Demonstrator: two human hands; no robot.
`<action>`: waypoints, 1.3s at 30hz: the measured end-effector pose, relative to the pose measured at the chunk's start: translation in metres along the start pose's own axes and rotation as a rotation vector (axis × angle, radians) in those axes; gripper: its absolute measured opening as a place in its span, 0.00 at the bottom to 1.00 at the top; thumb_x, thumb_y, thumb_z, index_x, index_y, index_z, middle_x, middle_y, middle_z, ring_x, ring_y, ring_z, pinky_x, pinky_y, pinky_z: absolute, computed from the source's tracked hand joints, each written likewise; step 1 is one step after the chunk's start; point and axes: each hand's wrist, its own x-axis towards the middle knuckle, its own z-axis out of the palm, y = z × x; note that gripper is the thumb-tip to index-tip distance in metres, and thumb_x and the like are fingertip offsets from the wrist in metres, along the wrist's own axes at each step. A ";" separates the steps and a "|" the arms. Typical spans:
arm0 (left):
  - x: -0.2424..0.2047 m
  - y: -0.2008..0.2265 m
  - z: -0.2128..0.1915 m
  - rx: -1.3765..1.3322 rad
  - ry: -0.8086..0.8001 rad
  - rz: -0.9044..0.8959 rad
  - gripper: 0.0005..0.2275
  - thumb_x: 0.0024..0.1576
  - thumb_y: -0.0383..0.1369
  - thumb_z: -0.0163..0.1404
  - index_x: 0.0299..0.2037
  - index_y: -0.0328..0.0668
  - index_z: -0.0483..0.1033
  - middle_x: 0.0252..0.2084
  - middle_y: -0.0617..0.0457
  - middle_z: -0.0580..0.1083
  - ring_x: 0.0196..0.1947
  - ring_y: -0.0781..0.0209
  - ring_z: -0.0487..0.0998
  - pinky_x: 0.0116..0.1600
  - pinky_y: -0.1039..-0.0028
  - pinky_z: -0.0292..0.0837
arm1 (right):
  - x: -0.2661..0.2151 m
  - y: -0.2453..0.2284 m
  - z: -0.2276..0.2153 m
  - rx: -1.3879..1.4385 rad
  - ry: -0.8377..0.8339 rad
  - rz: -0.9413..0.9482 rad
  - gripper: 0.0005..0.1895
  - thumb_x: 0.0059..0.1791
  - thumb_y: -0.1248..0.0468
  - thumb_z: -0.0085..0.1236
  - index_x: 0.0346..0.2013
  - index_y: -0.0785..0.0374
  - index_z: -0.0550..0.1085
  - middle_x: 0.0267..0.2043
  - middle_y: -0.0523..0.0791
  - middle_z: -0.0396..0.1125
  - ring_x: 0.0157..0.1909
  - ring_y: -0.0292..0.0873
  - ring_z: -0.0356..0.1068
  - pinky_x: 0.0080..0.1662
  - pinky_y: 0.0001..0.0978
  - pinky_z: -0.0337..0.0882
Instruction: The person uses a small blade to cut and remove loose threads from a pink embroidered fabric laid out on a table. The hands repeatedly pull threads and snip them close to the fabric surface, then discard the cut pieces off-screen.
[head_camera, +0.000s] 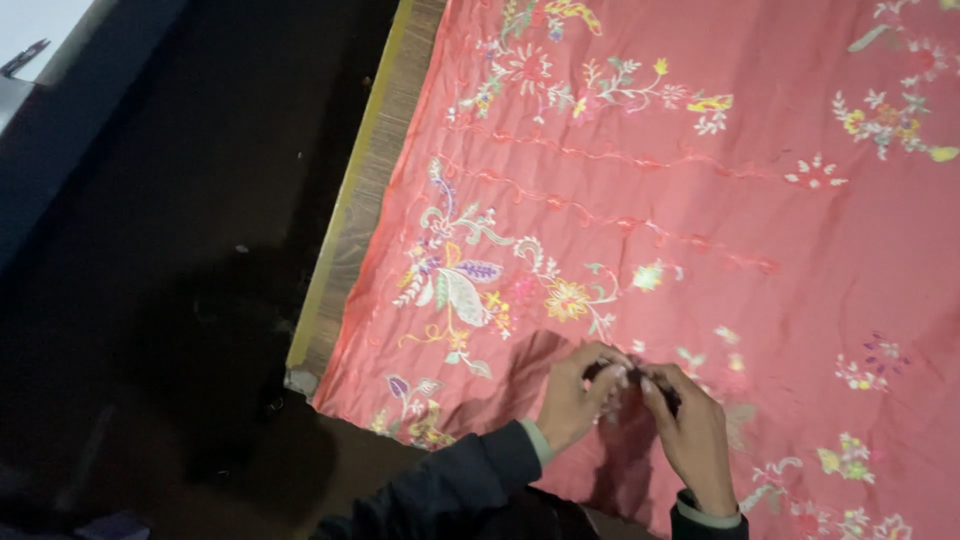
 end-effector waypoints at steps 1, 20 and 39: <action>0.001 0.002 -0.005 -0.005 -0.003 -0.003 0.06 0.66 0.35 0.47 0.43 0.46 0.76 0.33 0.57 0.75 0.25 0.69 0.74 0.32 0.78 0.71 | -0.002 0.003 0.005 -0.005 0.000 0.004 0.12 0.53 0.51 0.50 0.43 0.50 0.76 0.35 0.40 0.77 0.39 0.41 0.77 0.44 0.32 0.69; 0.134 -0.029 -0.197 1.021 0.496 0.475 0.02 0.59 0.25 0.49 0.34 0.40 0.70 0.37 0.46 0.68 0.41 0.44 0.71 0.54 0.57 0.68 | -0.003 -0.072 0.055 0.216 0.141 0.201 0.09 0.53 0.58 0.54 0.41 0.57 0.78 0.32 0.41 0.77 0.36 0.37 0.76 0.43 0.29 0.71; 0.132 0.020 -0.229 0.662 0.259 -0.151 0.07 0.49 0.43 0.60 0.36 0.65 0.81 0.27 0.61 0.78 0.33 0.56 0.83 0.40 0.66 0.75 | 0.107 -0.135 0.087 0.470 0.078 -0.050 0.07 0.54 0.62 0.55 0.40 0.62 0.76 0.28 0.49 0.73 0.34 0.43 0.73 0.42 0.39 0.75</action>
